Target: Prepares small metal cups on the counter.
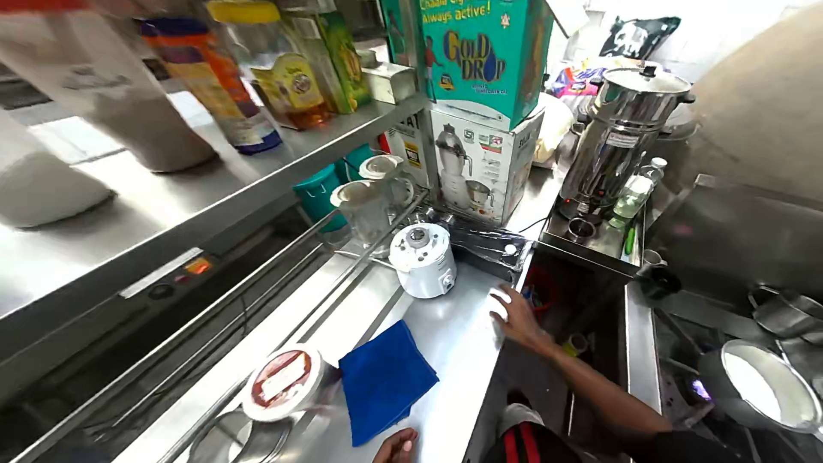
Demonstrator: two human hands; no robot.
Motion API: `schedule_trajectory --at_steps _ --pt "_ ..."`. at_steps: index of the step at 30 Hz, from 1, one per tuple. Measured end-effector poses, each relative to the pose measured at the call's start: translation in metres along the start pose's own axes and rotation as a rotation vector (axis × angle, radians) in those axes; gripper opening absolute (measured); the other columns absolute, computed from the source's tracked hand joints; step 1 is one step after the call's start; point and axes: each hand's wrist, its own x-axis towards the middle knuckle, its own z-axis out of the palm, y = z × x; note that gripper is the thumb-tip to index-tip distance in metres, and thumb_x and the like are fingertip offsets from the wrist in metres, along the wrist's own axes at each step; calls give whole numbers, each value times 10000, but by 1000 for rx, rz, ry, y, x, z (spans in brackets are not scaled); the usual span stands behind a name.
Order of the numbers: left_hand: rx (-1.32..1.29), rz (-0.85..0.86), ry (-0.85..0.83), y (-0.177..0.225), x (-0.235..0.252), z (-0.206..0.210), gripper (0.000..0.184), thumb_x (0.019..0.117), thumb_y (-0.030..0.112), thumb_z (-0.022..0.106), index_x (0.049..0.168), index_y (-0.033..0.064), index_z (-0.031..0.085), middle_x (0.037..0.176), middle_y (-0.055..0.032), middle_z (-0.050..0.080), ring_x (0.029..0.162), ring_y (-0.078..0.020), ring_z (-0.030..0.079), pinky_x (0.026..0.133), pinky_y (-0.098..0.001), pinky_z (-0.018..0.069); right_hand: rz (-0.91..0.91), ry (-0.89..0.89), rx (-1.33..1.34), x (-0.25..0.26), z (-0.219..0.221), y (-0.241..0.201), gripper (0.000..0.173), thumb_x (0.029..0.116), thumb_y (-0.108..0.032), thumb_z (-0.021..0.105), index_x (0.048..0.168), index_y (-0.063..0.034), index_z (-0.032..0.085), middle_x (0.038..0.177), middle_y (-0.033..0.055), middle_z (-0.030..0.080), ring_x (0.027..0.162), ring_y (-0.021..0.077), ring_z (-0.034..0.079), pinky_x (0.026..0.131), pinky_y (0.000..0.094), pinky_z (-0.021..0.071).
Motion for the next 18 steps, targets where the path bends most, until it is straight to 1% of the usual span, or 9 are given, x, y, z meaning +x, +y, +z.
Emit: schedule_trajectory --at_steps 3,6,8,10,12,13,15,16,18 --pt "-8 10 -67 15 55 20 262 1036 105 546 1233 -41 639 1162 -138 709 1054 -213 689 958 -402 569 20 185 -181 29 -34 54 561 899 -419 742 1404 -209 617 1466 160 535 1318 381 524 1036 577 477" --pt "-7 22 -114 35 125 61 256 1035 130 553 1236 14 660 1158 -90 722 1051 -192 696 944 -387 582 -93 155 -261 61 -39 90 556 902 -473 723 1385 -212 635 1481 158 525 1353 376 496 1081 572 442" --pt "8 42 -149 48 173 101 268 1038 186 560 1241 48 667 1168 -62 724 1067 -182 698 949 -386 590 -223 99 -235 79 -33 106 336 933 -362 712 1213 -178 730 1400 127 604 1331 344 534 1093 571 440" --pt "36 75 -180 64 218 142 287 1036 221 561 1249 62 669 1172 -50 721 1072 -169 695 958 -384 588 -360 139 -129 94 -31 117 141 892 -194 694 1007 -159 767 1204 68 705 1219 305 613 1036 557 478" --pt "61 72 -205 83 254 176 294 1037 247 561 1245 78 681 1175 -37 723 1087 -153 693 977 -384 581 -346 169 64 109 -40 120 101 898 -178 657 914 -160 756 1094 2 729 1139 247 633 993 513 490" --pt "61 55 -215 92 268 191 292 1039 260 562 1239 86 685 1169 -29 726 1085 -148 693 977 -381 583 -278 134 167 120 -54 121 123 926 -199 648 940 -142 755 1081 1 730 1121 230 632 971 498 492" --pt "101 49 -181 105 291 217 277 1037 270 569 1207 99 706 1131 -12 736 1051 -123 700 958 -361 589 -114 36 390 160 -92 127 156 982 -177 642 1047 -69 735 1069 61 717 1038 209 668 943 475 544" --pt "154 77 -129 110 301 229 265 1032 268 577 1180 102 721 1108 -7 739 1030 -114 703 950 -355 592 -74 28 441 188 -107 135 154 983 -148 628 1063 -45 711 1040 80 710 942 199 685 864 447 584" --pt "321 179 -14 116 323 252 266 1016 266 590 1167 98 732 1112 -23 732 1047 -141 692 966 -388 578 -62 46 295 244 -124 150 149 984 -144 615 1040 -41 707 1029 103 704 811 231 683 728 461 591"
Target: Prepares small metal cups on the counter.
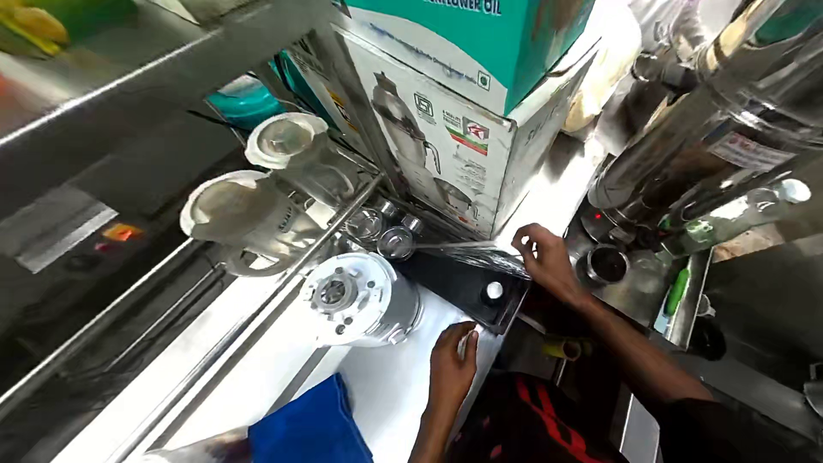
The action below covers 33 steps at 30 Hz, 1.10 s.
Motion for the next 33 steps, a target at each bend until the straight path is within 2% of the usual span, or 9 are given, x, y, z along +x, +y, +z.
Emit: schedule_trajectory --at_steps 3,6,10,15,18,21,24,29,33 --pt "274 78 -50 10 45 20 394 980 271 634 1340 110 651 1287 -74 672 1221 -246 613 1055 -472 503 -76 14 -420 55 -5 3 137 965 -175 637 963 -109 757 1109 94 712 932 308 690 700 509 576" --pt "534 29 -293 28 87 28 719 888 263 757 1527 117 461 1467 -143 539 1340 -346 513 1097 -528 444 26 -1 -463 62 -4 1 193 996 -268 612 1050 -159 762 1137 91 691 988 322 675 695 509 570" --pt "544 7 -449 31 117 37 569 881 306 770 1399 139 605 1339 -119 633 1243 -319 596 1042 -520 498 117 59 -224 27 -15 10 287 1014 -344 596 1208 -188 738 1107 64 704 825 244 691 675 486 581" --pt "-67 -155 -101 22 90 -9 474 862 296 824 1287 142 682 1105 -47 744 977 -182 724 889 -436 615 75 78 54 -26 -45 17 203 1008 -256 627 1113 -148 764 1025 2 696 679 105 591 585 317 519" --pt "-642 -300 52 16 63 -52 446 892 194 779 1297 48 660 1137 -155 713 980 -264 700 881 -434 600 111 37 285 -40 -44 14 185 1005 -248 626 1078 -152 766 1004 -35 710 717 65 614 611 271 542" --pt "-886 -341 157 8 42 -69 449 927 221 732 1307 6 633 1167 -209 689 1017 -278 696 926 -433 585 134 -136 393 -47 -20 9 204 1007 -278 631 1117 -162 758 984 -27 709 742 91 646 639 312 575" --pt "-970 -362 271 4 26 -71 462 919 184 728 1325 -2 608 1188 -221 676 1024 -279 694 940 -427 579 79 -290 141 -54 6 12 270 994 -354 634 1173 -185 744 1017 -2 711 783 138 679 705 402 607" --pt "-1589 -267 329 0 -18 -57 537 795 122 823 1291 36 635 1248 -231 658 1131 -361 671 1018 -542 532 31 -310 -120 -60 8 21 285 977 -340 671 1211 -192 739 1051 34 717 807 204 697 739 475 607" --pt "-1863 -120 267 -1 -46 -58 414 829 98 750 1228 17 675 1242 -251 661 1149 -396 656 1060 -548 488 -127 -346 -218 -56 22 2 293 964 -286 683 1235 -179 716 1101 62 703 932 248 700 785 506 592"
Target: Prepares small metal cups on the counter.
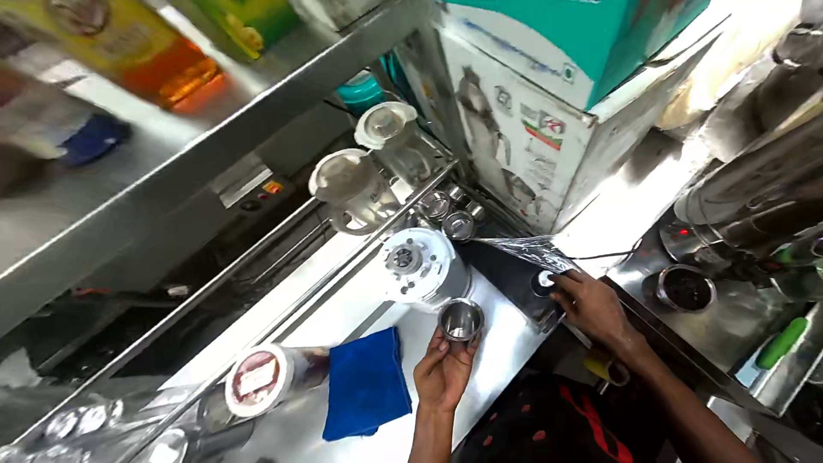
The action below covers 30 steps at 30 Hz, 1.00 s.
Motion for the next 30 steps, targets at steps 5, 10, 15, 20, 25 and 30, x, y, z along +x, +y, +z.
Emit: schedule_trajectory --at_steps 5,10,15,20,25,30 --pt "-55 37 -138 22 -26 2 403 835 111 723 1225 16 683 1281 -265 640 1165 -406 643 1053 -537 487 -371 70 443 3 -9 -85 330 967 -361 697 1235 -172 730 1199 -2 689 1117 116 654 950 356 583" --pt "59 82 -288 51 -56 6 413 865 103 695 1273 38 686 1285 -195 664 1184 -310 650 1033 -498 510 -737 133 507 -7 -19 -176 261 948 -314 736 1179 -195 762 1139 17 664 1104 159 610 945 360 538" --pt "235 102 -326 79 -78 6 483 899 131 705 1368 49 623 1328 -184 635 1165 -255 650 1020 -426 520 -872 97 404 -19 -6 -213 143 992 -244 683 1083 -175 769 1093 36 692 1077 181 630 969 390 516" --pt "562 206 -170 96 -101 10 458 941 261 728 1325 26 648 1249 -204 663 1075 -262 680 949 -438 567 -594 -10 688 -24 18 -228 130 1007 -230 642 1022 -157 749 1077 -15 661 1090 147 597 941 376 521" --pt "743 235 -16 105 -118 25 481 965 289 708 1290 -59 637 1137 -310 655 891 -333 703 795 -441 616 -271 -170 1045 -26 34 -238 142 1005 -216 643 1003 -104 730 1085 24 650 1035 161 622 887 350 554" --pt "830 216 123 111 -143 44 442 948 283 726 1196 -79 675 1026 -270 685 753 -273 698 644 -375 618 -95 -183 1109 -17 36 -231 154 1028 -160 577 1024 -80 709 1057 43 673 918 163 633 777 337 551"
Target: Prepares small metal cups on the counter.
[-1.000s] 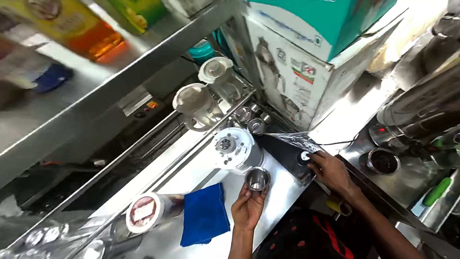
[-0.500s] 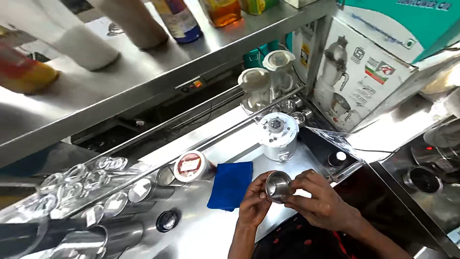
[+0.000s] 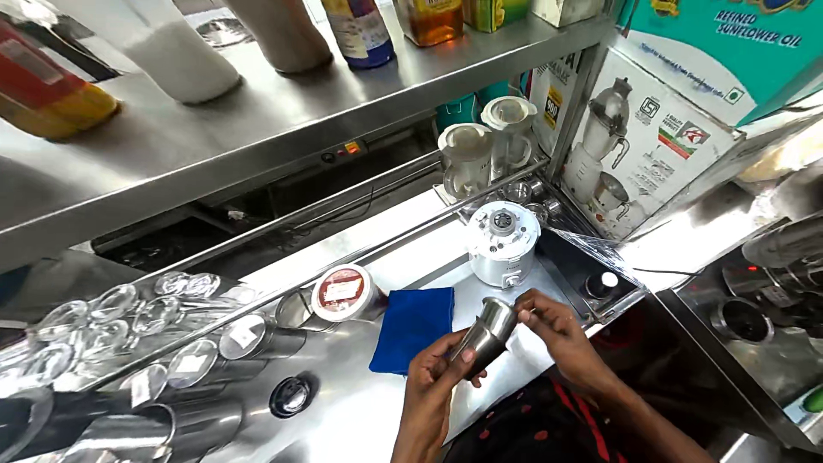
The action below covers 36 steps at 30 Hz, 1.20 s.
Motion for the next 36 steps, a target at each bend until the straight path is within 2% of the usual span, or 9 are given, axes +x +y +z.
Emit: schedule_trajectory --at_steps 3,7,9,13,17,23,29,32,36 --pt "-25 -1 -65 10 -14 -6 448 970 302 700 1225 -65 671 1067 -266 681 782 -261 696 651 -355 613 90 148 27 6 -20 -1 188 1060 -175 527 1059 -92 696 983 51 678 840 153 632 736 330 553" --pt "-182 71 -116 0 -14 -22 523 907 247 774 1359 36 618 1278 -205 638 1104 -290 663 962 -466 566 64 236 -86 5 -33 5 124 1029 -151 595 1018 -94 705 950 50 678 769 160 607 635 299 515" --pt "-266 120 -162 -8 -14 -27 590 866 133 802 1406 96 569 1336 -162 617 1185 -266 631 1028 -454 526 -25 230 -225 6 -38 15 98 1012 -126 608 1003 -94 699 988 35 676 832 159 624 702 326 531" --pt "-247 219 -228 -8 -19 -25 624 812 43 822 1378 130 573 1320 -134 627 1153 -236 653 985 -399 559 -218 117 -728 3 -43 38 143 992 -213 626 989 -117 732 1064 36 665 993 204 620 870 431 529" --pt "-270 296 -269 -9 -21 -21 677 767 7 833 1376 153 575 1382 -122 596 1233 -250 614 1029 -413 536 -415 -25 -1083 1 -43 61 166 984 -231 619 978 -115 738 1022 67 671 964 276 632 809 485 506" --pt "-319 305 -221 -19 -23 -26 697 756 22 843 1386 173 587 1372 -94 618 1237 -220 616 1046 -399 523 -467 -40 -1098 4 -42 74 146 984 -204 626 1011 -127 747 1008 55 669 952 249 629 824 459 493" --pt "-172 155 194 -75 -16 -43 839 711 97 913 1443 126 506 1278 -146 624 1041 -236 671 904 -391 589 -749 32 -1144 -15 -49 123 206 949 -104 623 1102 -167 747 1069 57 702 1004 251 647 913 484 487" --pt "-34 98 236 -98 -22 -51 889 703 67 899 1478 91 465 1298 -183 596 995 -270 671 856 -386 602 -707 -155 -1218 -28 -57 175 188 967 -105 617 1100 -172 732 1110 31 699 1061 236 647 939 492 499" --pt "156 71 215 -118 -30 -53 933 705 45 894 1509 75 421 1371 -215 565 1088 -369 658 899 -470 612 -636 -113 -1226 -37 -57 185 206 968 -116 607 1110 -194 734 1118 20 701 1076 231 639 950 492 483"
